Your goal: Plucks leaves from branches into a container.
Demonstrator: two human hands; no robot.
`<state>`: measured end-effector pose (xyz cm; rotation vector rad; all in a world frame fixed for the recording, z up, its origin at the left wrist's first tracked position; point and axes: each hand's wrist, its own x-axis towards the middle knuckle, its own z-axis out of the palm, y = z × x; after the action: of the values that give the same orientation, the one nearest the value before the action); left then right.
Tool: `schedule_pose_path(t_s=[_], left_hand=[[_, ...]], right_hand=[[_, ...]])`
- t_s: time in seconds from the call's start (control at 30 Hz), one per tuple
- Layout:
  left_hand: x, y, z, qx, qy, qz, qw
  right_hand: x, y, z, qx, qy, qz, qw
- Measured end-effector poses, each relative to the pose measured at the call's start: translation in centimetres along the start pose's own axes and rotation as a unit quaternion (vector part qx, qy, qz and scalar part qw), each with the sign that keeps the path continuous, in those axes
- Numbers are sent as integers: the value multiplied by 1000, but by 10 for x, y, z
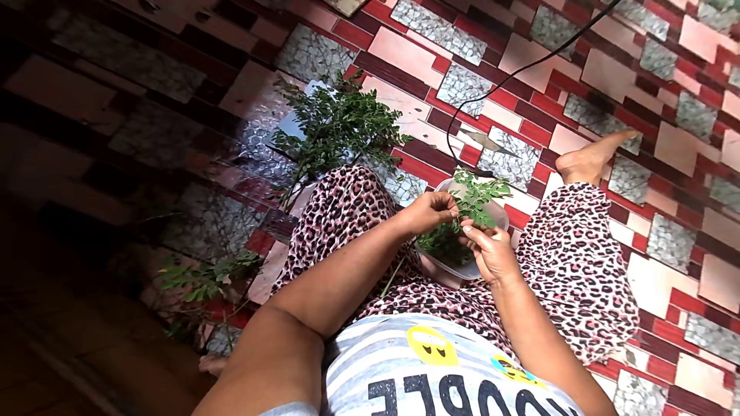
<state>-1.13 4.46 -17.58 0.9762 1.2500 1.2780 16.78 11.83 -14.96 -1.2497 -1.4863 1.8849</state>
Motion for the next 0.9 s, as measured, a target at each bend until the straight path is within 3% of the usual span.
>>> schedule_pose_path(t_s=[0.37,0.57,0.67,0.8,0.9], left_hand=[[0,3,-6,-11,-51,-19,998],[-2,5,-5,-10,-44,-21,999],[-1,4,-5,-9,-37,-24,999],[0,4,-5,-10,-51,-15,999],[0,2,-6,-16,-53,-10,998]], right_hand=[[0,3,-8,-178,-44,-126,975],[-1,-1,-11,-202,-41,-161,965],[1,-4,-18,-188,-46,-140,971],[-1,-7,-17,-97,-80,-33,991],[0,-5,-14,-91,-88,-25,992]])
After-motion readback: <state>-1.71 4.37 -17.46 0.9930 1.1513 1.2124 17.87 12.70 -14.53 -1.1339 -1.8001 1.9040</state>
